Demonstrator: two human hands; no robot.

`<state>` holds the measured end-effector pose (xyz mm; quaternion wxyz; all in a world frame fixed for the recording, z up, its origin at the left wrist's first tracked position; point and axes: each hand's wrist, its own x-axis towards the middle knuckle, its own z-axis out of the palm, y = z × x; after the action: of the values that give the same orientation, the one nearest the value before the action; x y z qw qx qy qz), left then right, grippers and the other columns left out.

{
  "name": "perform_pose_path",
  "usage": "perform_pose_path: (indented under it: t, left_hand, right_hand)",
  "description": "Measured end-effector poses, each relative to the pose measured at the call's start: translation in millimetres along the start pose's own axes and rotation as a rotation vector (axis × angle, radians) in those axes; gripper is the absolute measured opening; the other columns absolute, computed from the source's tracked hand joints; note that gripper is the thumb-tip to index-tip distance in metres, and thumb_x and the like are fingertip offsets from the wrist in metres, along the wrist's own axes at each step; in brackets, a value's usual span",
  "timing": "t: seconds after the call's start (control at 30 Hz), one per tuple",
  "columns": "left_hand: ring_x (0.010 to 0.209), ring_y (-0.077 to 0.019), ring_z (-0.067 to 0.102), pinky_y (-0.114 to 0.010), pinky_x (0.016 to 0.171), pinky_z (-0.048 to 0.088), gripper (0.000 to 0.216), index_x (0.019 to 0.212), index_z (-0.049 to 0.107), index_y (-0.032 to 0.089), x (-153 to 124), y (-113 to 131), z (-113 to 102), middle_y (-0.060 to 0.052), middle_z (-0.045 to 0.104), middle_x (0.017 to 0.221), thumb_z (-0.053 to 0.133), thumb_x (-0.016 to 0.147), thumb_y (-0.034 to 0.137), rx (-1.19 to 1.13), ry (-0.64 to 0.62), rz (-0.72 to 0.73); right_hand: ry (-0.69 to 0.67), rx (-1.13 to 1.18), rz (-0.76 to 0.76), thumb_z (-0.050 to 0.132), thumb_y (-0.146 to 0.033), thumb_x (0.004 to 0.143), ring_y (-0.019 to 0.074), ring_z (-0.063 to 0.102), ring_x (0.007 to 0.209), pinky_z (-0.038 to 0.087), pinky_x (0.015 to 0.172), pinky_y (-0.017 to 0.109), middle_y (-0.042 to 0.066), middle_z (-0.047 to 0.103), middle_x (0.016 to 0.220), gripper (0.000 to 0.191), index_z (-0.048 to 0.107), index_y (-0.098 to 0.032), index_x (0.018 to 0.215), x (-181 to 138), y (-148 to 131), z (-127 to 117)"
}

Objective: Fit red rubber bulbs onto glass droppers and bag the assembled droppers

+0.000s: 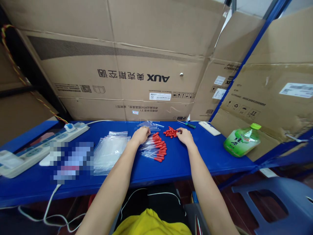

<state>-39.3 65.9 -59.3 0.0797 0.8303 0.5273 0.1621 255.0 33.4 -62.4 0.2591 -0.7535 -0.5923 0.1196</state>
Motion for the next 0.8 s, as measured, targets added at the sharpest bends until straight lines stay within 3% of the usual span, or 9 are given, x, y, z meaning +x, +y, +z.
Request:
perform_pose_path:
  t: [0.2, 0.4, 0.5, 0.63, 0.8]
  left_hand:
    - [0.107, -0.0244, 0.068, -0.030, 0.092, 0.050, 0.022, 0.109, 0.068, 0.016, 0, 1, 3, -0.014, 0.071, 0.114, 0.053, 0.094, 0.010, -0.031, 0.006, -0.014]
    - [0.104, -0.0273, 0.067, -0.037, 0.091, 0.050, 0.025, 0.109, 0.064, 0.015, -2, 10, 0, -0.017, 0.062, 0.117, 0.040, 0.103, 0.018, -0.070, 0.158, 0.018]
    - [0.099, -0.0267, 0.067, -0.036, 0.086, 0.049, 0.026, 0.105, 0.058, 0.018, -3, 19, -4, -0.013, 0.064, 0.107, 0.035, 0.108, 0.029, -0.157, 0.235, 0.080]
    - [0.089, -0.0250, 0.068, -0.032, 0.078, 0.045, 0.027, 0.105, 0.054, 0.023, -5, 31, -9, -0.006, 0.068, 0.091, 0.033, 0.110, 0.038, -0.239, 0.246, 0.147]
    - [0.091, -0.0237, 0.070, -0.029, 0.075, 0.042, 0.032, 0.109, 0.058, 0.026, -10, 43, -13, -0.004, 0.073, 0.098, 0.031, 0.110, 0.043, -0.231, 0.236, 0.240]
  right_hand:
    - [0.053, 0.046, -0.041, 0.066, -0.021, 0.081, 0.0242, 0.071, 0.100, 0.049, 0.081, 0.031, 0.002, 0.078, 0.101, 0.029, 0.075, -0.029, 0.107, 0, 1, 1]
    - [0.295, 0.163, -0.021, 0.067, -0.022, 0.076, 0.0221, 0.068, 0.080, 0.046, 0.073, 0.029, 0.001, 0.074, 0.080, 0.023, 0.066, -0.024, 0.098, 1, -3, 1]
    - [0.386, 0.325, -0.117, 0.066, -0.028, 0.079, 0.0205, 0.065, 0.071, 0.048, 0.072, 0.030, 0.002, 0.072, 0.077, 0.024, 0.065, -0.021, 0.102, 2, -7, 1]
    - [0.334, 0.542, -0.373, 0.067, -0.043, 0.085, 0.0186, 0.062, 0.065, 0.049, 0.069, 0.030, 0.003, 0.071, 0.076, 0.024, 0.070, -0.020, 0.090, -6, -23, 0]
    - [0.165, 0.721, -0.553, 0.074, -0.049, 0.084, 0.0196, 0.067, 0.069, 0.053, 0.066, 0.030, 0.004, 0.074, 0.082, 0.028, 0.072, -0.021, 0.091, -24, -47, 9]
